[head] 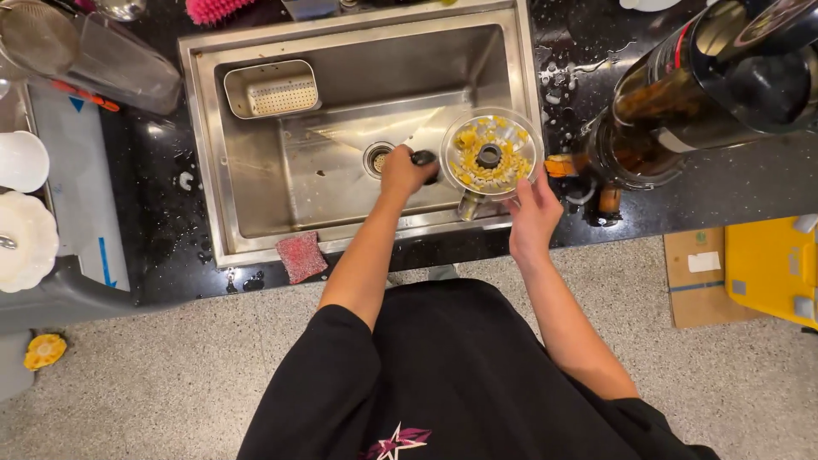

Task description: Dismantling a slow juicer, emptying the pulp filter into a trash bag, and washing the components in a sink.

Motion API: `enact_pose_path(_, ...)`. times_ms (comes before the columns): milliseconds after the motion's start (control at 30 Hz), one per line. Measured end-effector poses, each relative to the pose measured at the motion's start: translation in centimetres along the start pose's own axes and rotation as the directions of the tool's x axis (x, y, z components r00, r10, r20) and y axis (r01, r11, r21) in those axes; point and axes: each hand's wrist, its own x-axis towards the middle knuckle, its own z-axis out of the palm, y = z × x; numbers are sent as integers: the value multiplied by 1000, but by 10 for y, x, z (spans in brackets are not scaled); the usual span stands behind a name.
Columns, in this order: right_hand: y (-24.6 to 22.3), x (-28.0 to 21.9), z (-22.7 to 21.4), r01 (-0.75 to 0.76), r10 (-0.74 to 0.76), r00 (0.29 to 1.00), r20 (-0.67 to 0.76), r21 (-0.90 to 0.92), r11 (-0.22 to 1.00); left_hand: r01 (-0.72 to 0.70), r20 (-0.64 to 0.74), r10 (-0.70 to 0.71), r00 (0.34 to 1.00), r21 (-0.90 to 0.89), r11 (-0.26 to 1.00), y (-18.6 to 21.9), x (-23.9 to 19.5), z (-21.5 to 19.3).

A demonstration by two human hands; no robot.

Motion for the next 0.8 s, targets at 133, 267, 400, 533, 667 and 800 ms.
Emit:
enact_pose_path(133, -2, -2, 0, 0, 0, 1000, 0, -7, 1000, 55, 61, -48, 997, -125, 991, -24, 9, 9)
enact_pose_path(267, -4, 0, -2, 22, -22, 1000, 8, 4, 1000, 107, 56, -104, 993, -46, 993, -16, -4, -6)
enact_pose_path(400, 1, 2, -2, 84, -85, 996, 3, -93, 992, 127, -112, -169, 979, -311, 942, -25, -5, -13)
enact_pose_path(533, 2, 3, 1, 144, -145, 989, 11, -236, 961, 37, -306, -130, 943, -292, 956, -6, -22, -50)
enact_pose_path(667, 8, 4, 17, 253, -241, 967, 81, -381, 889, 59, -344, -136, 929, -225, 973, 8, -28, -68)
enact_pose_path(800, 6, 5, 28, 288, -288, 954, 84, -528, 799, 20, -344, -116, 932, -270, 963, 11, -31, -84)
